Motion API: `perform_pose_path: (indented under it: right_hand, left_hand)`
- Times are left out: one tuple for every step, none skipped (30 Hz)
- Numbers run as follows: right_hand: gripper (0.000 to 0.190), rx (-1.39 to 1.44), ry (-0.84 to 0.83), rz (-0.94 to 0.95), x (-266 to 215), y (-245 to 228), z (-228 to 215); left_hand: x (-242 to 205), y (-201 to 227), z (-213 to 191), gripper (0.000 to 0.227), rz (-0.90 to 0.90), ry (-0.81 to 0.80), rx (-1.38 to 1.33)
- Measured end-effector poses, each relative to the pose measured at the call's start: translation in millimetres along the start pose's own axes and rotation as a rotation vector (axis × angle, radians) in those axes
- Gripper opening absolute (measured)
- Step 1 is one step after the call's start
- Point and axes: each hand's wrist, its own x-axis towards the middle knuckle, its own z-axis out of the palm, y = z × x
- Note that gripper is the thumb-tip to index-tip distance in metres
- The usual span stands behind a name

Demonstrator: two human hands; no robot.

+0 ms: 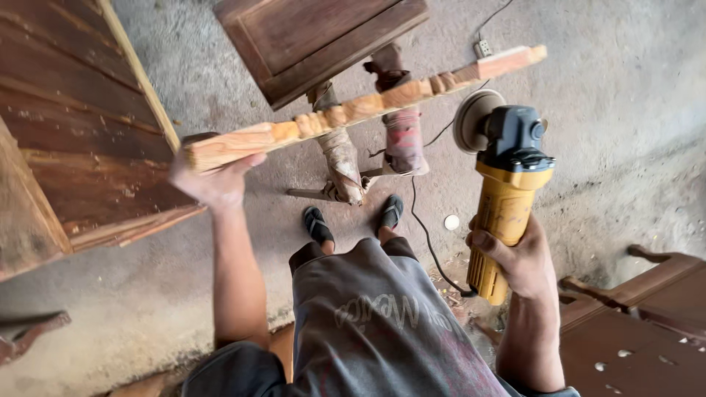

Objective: The person sands the surface and edges of an ornate carved wooden panel and a rectangular wooden piece using a power sander.

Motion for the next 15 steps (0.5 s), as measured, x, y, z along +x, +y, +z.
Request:
perform_pose_path:
  right_hand:
    - [0.058,0.009,0.033,-0.011,-3.8,0.4,-5.4]
    - [0.059,0.018,0.066,-0.021,-8.3,1.3,-11.2]
    - [0.059,0.032,0.079,-0.029,-11.1,3.3,-15.9]
    - [0.059,0.043,0.124,-0.030,-15.2,5.8,-20.4]
    - [0.059,0.054,0.162,-0.034,-15.7,8.3,-25.1]
    - [0.059,0.068,0.167,-0.048,-15.2,11.3,-30.3]
    - [0.057,0.116,0.175,-0.071,-15.4,15.4,-36.3]
    - [0.056,0.164,0.183,-0.095,-14.5,20.0,-42.9]
    - [0.056,0.176,0.183,-0.098,-14.3,24.2,-51.4]
    - [0.055,0.194,0.201,-0.104,-13.7,28.4,-61.3]
    - [0.055,0.212,0.222,-0.110,-12.6,33.2,-72.5]
    - [0.055,0.225,0.226,-0.114,-10.0,38.1,-83.9]
    - [0.056,0.249,0.232,-0.123,-6.9,42.2,-95.4]
    - [0.058,0.273,0.239,-0.133,-3.0,46.3,-106.5]
    - [0.058,0.284,0.232,-0.131,3.8,50.5,-118.3]
  left_hand:
    - [14.4,15.4,1.0,0.061,0.011,-0.015,-0.009]
    - [27.6,31.8,-0.8,0.066,-0.015,-0.010,0.012]
    - [41.2,45.2,0.6,0.071,-0.035,-0.002,0.036]
    - [53.9,56.1,6.1,0.071,-0.019,-0.012,0.028]
    - [65.6,66.0,11.4,0.069,0.063,-0.058,0.120]
    - [75.2,74.9,18.4,0.068,0.144,-0.104,0.210]
    - [83.9,82.6,26.2,0.068,0.158,-0.108,0.212]
    - [94.8,89.3,36.3,0.065,0.218,-0.145,0.240]
    - [102.4,99.3,47.8,0.062,0.276,-0.182,0.270]
    - [111.0,111.2,58.3,0.062,0.219,-0.213,0.214]
    - [122.6,124.5,67.0,0.061,0.163,-0.249,0.151]
    - [137.4,140.6,67.6,0.061,0.349,-0.298,0.264]
    - [151.9,159.9,62.0,0.061,0.530,-0.346,0.382]
    - [162.1,180.0,56.7,0.061,0.586,-0.379,0.413]
    - [170.0,198.1,53.1,0.062,0.607,-0.419,0.424]
